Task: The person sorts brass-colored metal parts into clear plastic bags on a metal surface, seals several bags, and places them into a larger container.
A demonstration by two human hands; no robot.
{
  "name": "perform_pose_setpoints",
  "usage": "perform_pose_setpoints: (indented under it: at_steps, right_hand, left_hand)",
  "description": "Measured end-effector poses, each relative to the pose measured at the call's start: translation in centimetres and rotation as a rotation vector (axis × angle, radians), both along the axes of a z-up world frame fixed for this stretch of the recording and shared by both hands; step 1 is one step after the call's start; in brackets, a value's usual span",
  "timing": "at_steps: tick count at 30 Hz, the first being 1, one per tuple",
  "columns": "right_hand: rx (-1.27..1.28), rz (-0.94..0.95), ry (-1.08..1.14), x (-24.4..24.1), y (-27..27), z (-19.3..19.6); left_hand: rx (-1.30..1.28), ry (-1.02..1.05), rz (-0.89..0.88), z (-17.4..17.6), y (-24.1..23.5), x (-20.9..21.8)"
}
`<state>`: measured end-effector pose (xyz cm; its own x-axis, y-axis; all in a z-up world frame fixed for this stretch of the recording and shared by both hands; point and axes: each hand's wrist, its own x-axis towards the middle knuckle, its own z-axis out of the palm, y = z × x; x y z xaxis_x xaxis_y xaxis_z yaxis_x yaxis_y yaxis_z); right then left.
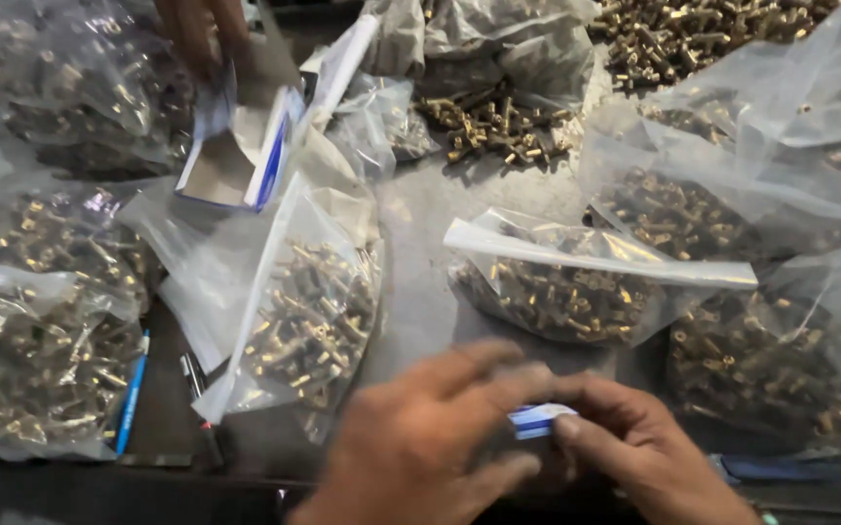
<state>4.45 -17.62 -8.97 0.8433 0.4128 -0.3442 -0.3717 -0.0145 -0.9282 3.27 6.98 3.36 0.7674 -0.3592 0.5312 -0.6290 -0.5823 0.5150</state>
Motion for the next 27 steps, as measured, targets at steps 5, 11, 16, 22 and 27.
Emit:
perform_pose_setpoints:
  at_steps: [5,11,16,22,27]
  right_hand:
    - [0.142,-0.14,0.027,-2.2,-2.9,-0.9]
    - [0.073,-0.328,-0.092,-3.2,-3.5,0.7]
    - [0.114,-0.355,-0.094,-3.3,-3.6,0.1]
    - [0.14,-0.359,-0.081,-3.2,-3.4,0.0]
    - [0.16,-0.343,-0.074,-3.2,-3.4,0.1]
  left_hand:
    - [-0.227,0.321,-0.015,-5.7,-3.9,-1.2]
    - [-0.533,0.648,0.038,-5.9,-6.8,-1.3]
    - [-0.652,0.818,0.074,-7.6,-7.4,-1.1]
    - [-0.801,0.936,0.076,-8.8,-7.6,-1.1]
    - [-0.811,0.967,0.134,-9.9,-7.8,-0.9]
